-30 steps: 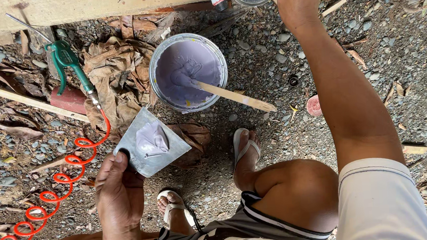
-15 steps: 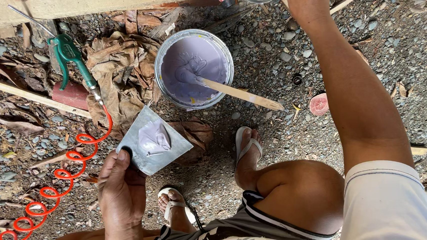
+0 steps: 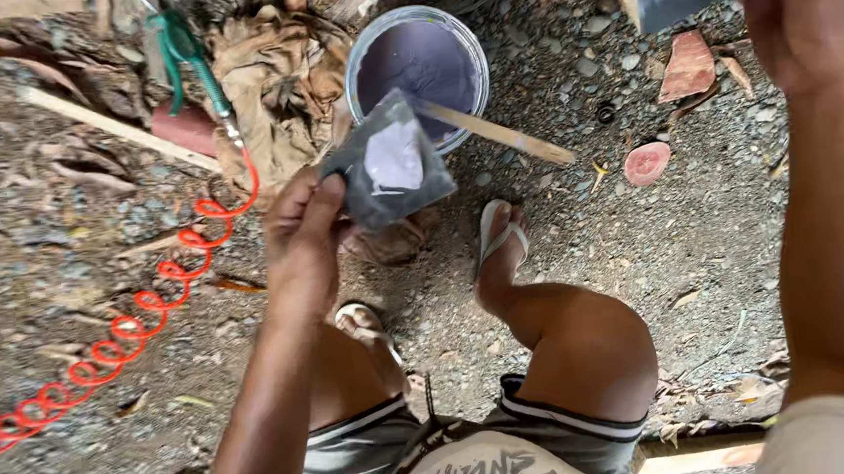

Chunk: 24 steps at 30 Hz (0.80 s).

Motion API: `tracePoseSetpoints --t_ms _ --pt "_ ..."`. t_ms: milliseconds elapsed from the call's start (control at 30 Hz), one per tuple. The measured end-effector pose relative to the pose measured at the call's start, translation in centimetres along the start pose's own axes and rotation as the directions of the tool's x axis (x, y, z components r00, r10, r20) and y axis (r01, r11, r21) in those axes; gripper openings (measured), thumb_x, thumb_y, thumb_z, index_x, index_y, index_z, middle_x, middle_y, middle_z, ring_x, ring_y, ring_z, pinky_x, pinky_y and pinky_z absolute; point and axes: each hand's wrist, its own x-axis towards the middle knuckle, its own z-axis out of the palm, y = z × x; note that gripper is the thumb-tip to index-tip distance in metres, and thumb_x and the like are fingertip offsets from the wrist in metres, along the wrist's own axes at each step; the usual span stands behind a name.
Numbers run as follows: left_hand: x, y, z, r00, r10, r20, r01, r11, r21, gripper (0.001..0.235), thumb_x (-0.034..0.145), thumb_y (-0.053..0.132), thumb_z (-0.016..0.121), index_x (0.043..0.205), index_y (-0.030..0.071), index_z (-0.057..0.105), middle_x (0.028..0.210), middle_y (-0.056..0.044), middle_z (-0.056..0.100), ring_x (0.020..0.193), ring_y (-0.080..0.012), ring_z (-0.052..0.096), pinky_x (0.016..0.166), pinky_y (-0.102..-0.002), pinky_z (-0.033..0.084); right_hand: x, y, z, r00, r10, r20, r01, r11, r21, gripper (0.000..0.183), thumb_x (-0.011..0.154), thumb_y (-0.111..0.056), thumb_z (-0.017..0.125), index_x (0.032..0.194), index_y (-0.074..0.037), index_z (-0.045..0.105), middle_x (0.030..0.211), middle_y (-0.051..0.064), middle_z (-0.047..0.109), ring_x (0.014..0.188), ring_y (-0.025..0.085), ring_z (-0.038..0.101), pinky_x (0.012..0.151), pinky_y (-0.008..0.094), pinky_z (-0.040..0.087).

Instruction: The person scoops a purple paste from a bucket onto a putty knife and applies it into gaps between wooden planks. They then use a chisel to scrape and smooth the filled areas on the wooden surface.

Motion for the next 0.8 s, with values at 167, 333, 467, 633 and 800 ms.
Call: tracePoseSetpoints --t_ms 167,333,467,633,800 --pt "-4.9 4.7 4.6 0.974 0.027 0.224 -0.043 0.997 0.068 0.015 0.109 0.016 0.059 0.105 0.008 0.072 0.09 0.003 0.067 0.079 -0.0055 0.061 0.069 -0.024 0.056 -17.3 -12.0 1.9 0.995 0.066 -0.081 -0.044 0.968 0.245 0.01 0.108 0.001 0.063 0.112 -0.002 0.073 0.091 0.01 0.075 0.063 0.009 0.062 0.056 0.021 0.047" --pt "-13.2 10.4 9.4 0.952 -0.126 0.279 0.091 0.986 0.137 0.01 0.104 0.012 0.06 0.109 0.007 0.068 0.092 0.002 0.066 0.08 -0.007 0.063 0.068 -0.027 0.059 -36.2 -20.5 3.4 0.92 0.211 -0.331 -0.03 0.879 0.477 0.018 0.097 -0.005 0.076 0.114 -0.001 0.072 0.104 0.007 0.074 0.098 0.02 0.069 0.089 0.036 0.057" --pt "-22.7 15.7 12.7 0.882 -0.187 0.432 0.083 0.965 0.248 0.017 0.101 0.014 0.06 0.114 0.006 0.067 0.094 0.0 0.069 0.081 -0.0093 0.066 0.07 -0.03 0.06 -50.1 -24.4 7.1 0.719 0.397 -0.571 0.06 0.783 0.619 0.027 0.083 -0.008 0.075 0.109 -0.01 0.074 0.101 0.002 0.076 0.1 0.018 0.069 0.09 0.037 0.057" --pt "-32.5 20.1 18.8 0.731 -0.3 0.613 0.082 0.93 0.357 0.013 0.107 0.013 0.06 0.113 0.004 0.067 0.094 0.001 0.065 0.08 -0.0073 0.061 0.067 -0.028 0.055 -63.2 -32.0 10.0 0.617 0.257 -0.743 0.144 0.892 0.428 0.013 0.099 -0.009 0.075 0.108 -0.002 0.071 0.099 0.004 0.071 0.095 0.019 0.062 0.086 0.039 0.052" --pt "-39.6 20.0 22.0 0.605 -0.331 0.724 0.056 0.925 0.375 0.01 0.103 0.011 0.059 0.105 0.004 0.066 0.092 0.0 0.067 0.08 -0.0098 0.066 0.068 -0.03 0.059 -71.8 -39.4 10.4 0.586 0.146 -0.797 0.165 0.941 0.294 0.02 0.095 -0.018 0.072 0.112 -0.007 0.075 0.105 0.006 0.075 0.102 0.02 0.069 0.098 0.039 0.057"
